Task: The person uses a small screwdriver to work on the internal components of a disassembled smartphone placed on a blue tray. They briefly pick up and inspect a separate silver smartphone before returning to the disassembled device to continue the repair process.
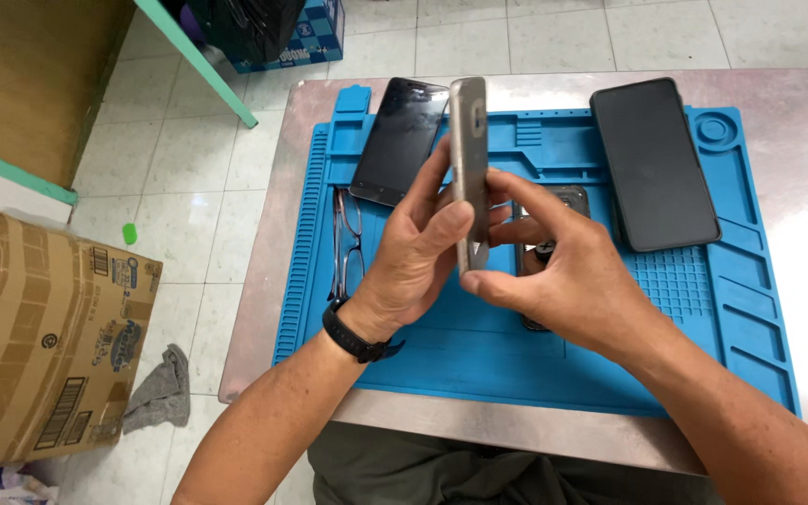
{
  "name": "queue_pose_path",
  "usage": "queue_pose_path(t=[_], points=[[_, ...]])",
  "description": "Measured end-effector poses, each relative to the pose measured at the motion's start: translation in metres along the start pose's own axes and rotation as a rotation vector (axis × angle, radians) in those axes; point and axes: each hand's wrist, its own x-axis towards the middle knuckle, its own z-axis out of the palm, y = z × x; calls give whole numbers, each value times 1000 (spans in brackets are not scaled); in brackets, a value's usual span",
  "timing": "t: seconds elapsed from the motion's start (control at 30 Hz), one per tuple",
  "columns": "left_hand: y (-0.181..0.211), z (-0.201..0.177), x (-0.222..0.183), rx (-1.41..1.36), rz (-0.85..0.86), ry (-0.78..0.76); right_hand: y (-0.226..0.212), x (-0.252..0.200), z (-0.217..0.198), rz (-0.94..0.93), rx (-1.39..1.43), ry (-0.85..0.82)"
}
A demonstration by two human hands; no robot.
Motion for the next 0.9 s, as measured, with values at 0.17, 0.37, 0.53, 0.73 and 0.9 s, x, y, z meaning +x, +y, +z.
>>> queue_pose_path(t=[0.17,0.37,0.53,0.73,0.9], points=[[-3,3,-1,39,24,-60,15,-1,7,-90,-225,100],[6,-5,5,46,96,-98,21,0,-14,-164,-323,92],[27,-12,0,-73,5,-41,17,3,-40,-184,-155,34],[23,1,-3,-156,194,-53,36,17,-41,-306,3,173],[31,9,2,-139,-9,244,38,22,-51,-173,269,189]])
